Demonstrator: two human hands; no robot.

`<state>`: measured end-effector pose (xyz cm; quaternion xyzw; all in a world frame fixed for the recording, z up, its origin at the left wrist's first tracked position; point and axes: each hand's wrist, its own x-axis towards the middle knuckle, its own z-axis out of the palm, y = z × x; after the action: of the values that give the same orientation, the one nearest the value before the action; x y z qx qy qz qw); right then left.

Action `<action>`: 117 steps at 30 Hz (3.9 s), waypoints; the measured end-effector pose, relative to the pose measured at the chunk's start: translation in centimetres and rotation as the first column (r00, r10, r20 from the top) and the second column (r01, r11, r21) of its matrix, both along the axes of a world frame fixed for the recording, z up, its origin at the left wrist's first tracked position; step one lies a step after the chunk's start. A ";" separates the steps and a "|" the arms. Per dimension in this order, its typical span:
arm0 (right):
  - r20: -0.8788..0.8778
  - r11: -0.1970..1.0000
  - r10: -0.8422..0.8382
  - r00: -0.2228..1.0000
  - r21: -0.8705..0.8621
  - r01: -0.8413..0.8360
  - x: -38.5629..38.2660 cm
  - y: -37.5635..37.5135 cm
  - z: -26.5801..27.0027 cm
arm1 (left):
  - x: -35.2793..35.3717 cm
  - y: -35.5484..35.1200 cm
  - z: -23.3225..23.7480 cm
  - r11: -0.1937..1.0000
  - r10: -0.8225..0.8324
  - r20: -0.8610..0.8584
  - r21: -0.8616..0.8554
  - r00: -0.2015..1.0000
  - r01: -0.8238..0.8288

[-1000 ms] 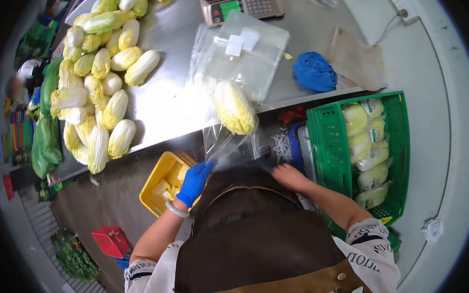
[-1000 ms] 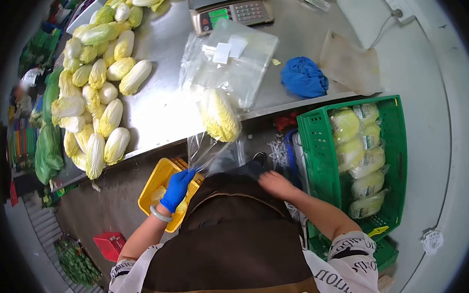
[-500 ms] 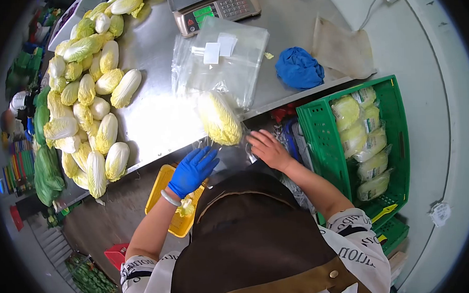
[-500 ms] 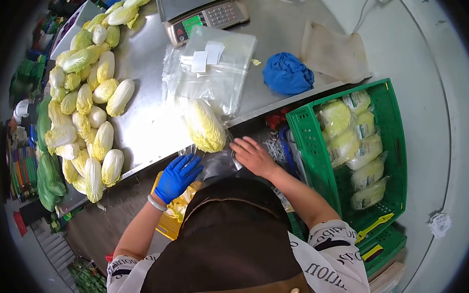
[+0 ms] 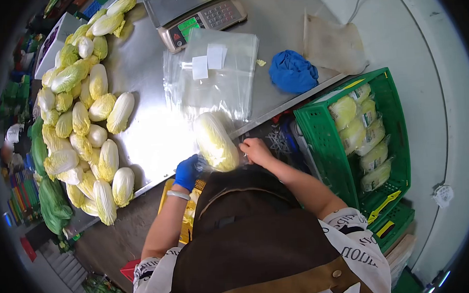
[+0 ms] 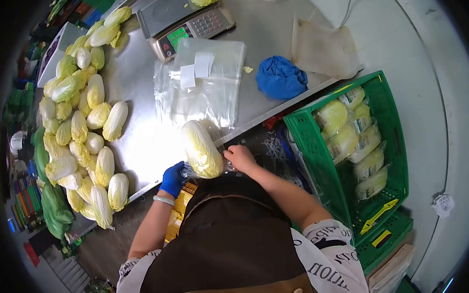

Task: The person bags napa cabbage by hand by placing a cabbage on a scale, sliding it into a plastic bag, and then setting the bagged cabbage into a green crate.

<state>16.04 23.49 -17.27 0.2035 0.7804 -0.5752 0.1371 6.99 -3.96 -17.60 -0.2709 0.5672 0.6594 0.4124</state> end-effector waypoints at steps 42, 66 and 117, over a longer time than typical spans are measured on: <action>-0.052 0.164 -0.986 0.155 -0.356 0.920 32.2 23.4 12.2 | 1.1 28.5 14.7 0.703 -0.610 -0.526 -0.016 0.592 0.711; -0.304 0.996 -0.087 0.949 -0.026 0.083 -9.5 0.8 10.7 | -14.5 11.5 8.1 0.950 -0.291 -0.748 -0.152 0.596 0.273; -0.226 0.954 0.214 0.950 0.257 -0.154 -17.4 1.2 13.8 | -16.9 6.6 13.4 0.750 -0.648 -0.737 -0.576 0.189 0.326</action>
<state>-1.38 24.66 -3.50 0.0699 0.8698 -0.4840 0.0654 -9.89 2.65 -4.25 0.2794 0.8398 0.4321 0.1729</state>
